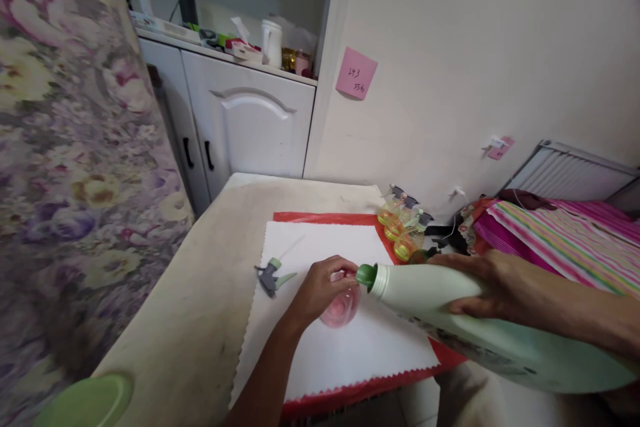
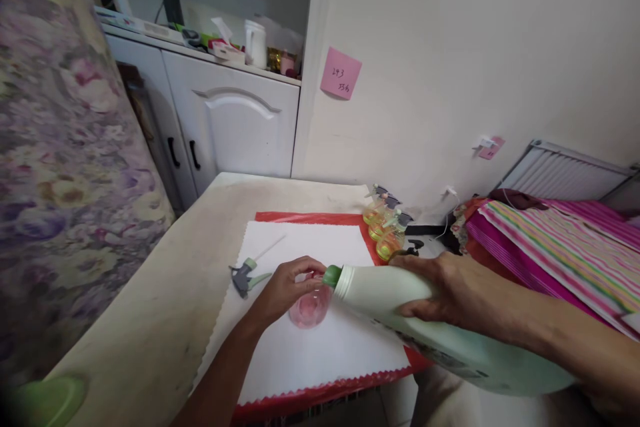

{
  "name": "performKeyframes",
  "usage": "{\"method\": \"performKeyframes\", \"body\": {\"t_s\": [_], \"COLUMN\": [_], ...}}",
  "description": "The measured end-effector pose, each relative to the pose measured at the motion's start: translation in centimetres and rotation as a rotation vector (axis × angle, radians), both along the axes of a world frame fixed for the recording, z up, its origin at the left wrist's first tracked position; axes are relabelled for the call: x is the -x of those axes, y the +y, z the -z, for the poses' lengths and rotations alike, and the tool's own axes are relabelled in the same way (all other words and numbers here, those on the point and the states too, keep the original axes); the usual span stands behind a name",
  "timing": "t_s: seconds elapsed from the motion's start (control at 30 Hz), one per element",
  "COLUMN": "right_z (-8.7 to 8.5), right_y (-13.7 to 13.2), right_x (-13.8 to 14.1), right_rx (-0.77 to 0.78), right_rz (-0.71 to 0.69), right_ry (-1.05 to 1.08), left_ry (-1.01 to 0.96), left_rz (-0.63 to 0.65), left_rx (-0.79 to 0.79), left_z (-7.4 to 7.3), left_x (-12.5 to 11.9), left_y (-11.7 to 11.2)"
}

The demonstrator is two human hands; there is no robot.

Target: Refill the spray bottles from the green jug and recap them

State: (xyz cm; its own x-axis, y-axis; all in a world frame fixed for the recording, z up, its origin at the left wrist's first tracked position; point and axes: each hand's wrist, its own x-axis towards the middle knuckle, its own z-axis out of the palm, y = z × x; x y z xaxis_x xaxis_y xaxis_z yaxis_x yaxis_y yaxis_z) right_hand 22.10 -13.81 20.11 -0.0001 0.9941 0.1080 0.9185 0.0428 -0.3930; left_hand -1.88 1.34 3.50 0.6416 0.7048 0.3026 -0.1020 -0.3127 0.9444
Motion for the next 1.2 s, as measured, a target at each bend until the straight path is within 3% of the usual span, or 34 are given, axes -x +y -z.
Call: {"method": "performKeyframes", "body": {"t_s": [0.07,0.13,0.4,0.57,0.7,0.8,1.0,1.2], "right_z": [0.5,1.4,5.8,6.4,6.6,7.7,12.7,16.9], "right_y": [-0.4,-0.8,-2.2,-2.9,-2.0,0.5,9.0,15.8], "right_x": [-0.1,-0.5,-2.0,-3.0,-3.2,-2.3,-0.1,1.7], "right_rx": [0.250,0.314,0.125,0.106,-0.106,-0.304,-0.593,-0.605], "right_rz": [-0.074,-0.077,-0.040,-0.012,0.202,0.310,0.291,0.229], "right_ry": [-0.053,-0.044,0.199,0.354,0.450,0.545,0.818,0.937], "left_ry": [0.006,0.016,0.042,0.073,0.093,0.093,0.063,0.077], "left_rz": [-0.008,-0.023,-0.102,-0.145,-0.173,-0.170,-0.161,-0.132], "left_rx": [-0.002,-0.014,-0.040,-0.038,-0.037,-0.051,-0.065,-0.070], "left_z": [0.0,0.1,0.4,0.3,0.6,0.9,1.3,2.1], "left_x": [0.0,0.0,-0.1,-0.1,0.0,0.1,0.1,0.4], "left_y": [-0.1,-0.2,-0.7,-1.0,-1.1,-1.1,-1.0,-0.7]}}
